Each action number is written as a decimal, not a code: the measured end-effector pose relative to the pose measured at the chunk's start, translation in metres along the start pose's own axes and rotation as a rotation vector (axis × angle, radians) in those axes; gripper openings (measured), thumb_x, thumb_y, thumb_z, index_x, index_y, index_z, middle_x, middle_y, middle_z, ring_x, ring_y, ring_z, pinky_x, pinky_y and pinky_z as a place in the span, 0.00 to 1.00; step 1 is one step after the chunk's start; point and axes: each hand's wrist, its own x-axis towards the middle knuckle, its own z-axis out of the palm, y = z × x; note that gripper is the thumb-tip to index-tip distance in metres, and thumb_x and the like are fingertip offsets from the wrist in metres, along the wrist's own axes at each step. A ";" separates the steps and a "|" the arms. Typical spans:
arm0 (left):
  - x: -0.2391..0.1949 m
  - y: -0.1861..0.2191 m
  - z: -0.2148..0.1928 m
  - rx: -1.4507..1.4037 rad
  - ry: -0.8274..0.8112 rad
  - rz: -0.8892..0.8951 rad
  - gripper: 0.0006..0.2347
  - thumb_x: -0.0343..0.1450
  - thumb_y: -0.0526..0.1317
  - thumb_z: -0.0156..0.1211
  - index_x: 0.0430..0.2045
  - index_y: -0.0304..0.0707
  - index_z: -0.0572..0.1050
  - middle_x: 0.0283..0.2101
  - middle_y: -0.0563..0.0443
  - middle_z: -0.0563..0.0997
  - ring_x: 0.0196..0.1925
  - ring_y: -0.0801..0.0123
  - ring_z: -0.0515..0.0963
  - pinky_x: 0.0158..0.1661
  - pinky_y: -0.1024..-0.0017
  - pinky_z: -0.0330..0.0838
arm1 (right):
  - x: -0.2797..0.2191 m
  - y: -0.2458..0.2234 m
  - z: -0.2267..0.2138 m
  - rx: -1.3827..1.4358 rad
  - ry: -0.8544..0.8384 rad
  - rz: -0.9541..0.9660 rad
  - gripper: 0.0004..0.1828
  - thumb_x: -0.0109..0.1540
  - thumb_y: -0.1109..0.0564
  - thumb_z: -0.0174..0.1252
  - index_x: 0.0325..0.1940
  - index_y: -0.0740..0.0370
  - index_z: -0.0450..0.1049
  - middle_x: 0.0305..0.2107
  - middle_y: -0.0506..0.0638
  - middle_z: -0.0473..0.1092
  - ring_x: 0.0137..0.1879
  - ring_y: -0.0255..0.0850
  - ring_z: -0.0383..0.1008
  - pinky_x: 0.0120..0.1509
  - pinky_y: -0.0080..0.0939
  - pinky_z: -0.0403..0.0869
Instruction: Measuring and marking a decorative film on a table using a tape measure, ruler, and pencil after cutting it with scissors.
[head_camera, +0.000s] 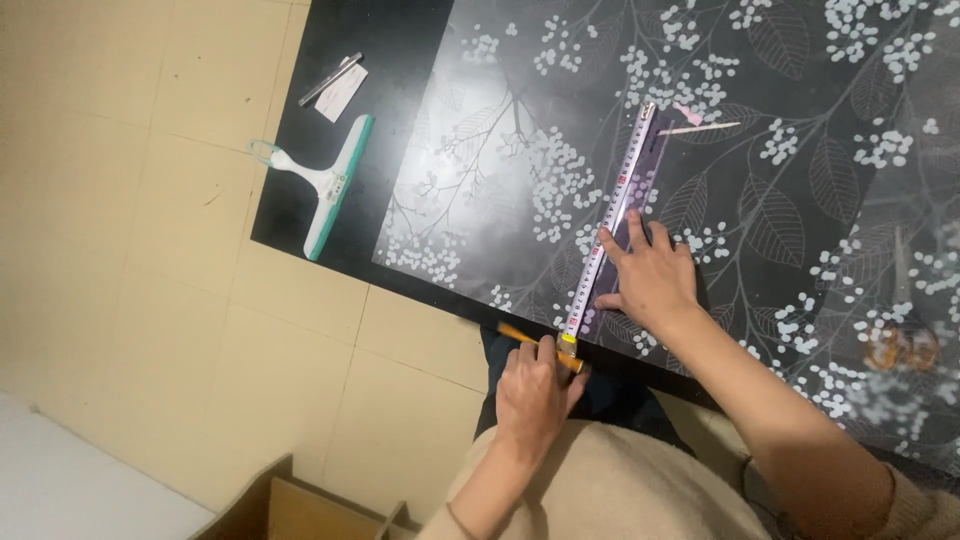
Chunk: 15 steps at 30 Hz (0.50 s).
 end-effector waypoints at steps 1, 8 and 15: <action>-0.001 -0.001 -0.006 -0.026 -0.016 0.019 0.25 0.59 0.56 0.80 0.33 0.42 0.70 0.31 0.49 0.74 0.34 0.59 0.77 0.30 0.67 0.75 | 0.001 0.000 0.003 -0.022 0.028 -0.001 0.62 0.52 0.18 0.59 0.82 0.39 0.40 0.78 0.56 0.40 0.78 0.57 0.47 0.67 0.59 0.69; 0.000 -0.007 -0.060 -0.202 0.106 0.140 0.11 0.73 0.45 0.60 0.40 0.36 0.76 0.28 0.47 0.73 0.27 0.58 0.73 0.22 0.63 0.69 | 0.002 0.000 0.000 -0.042 0.013 0.001 0.63 0.52 0.17 0.58 0.82 0.38 0.39 0.78 0.56 0.39 0.78 0.56 0.47 0.66 0.58 0.70; 0.015 -0.013 -0.071 -0.351 0.027 0.192 0.15 0.69 0.33 0.57 0.51 0.33 0.75 0.37 0.44 0.79 0.35 0.54 0.77 0.31 0.59 0.74 | 0.001 0.000 0.000 -0.044 0.031 0.002 0.63 0.52 0.18 0.58 0.82 0.39 0.39 0.78 0.56 0.40 0.78 0.56 0.48 0.66 0.58 0.70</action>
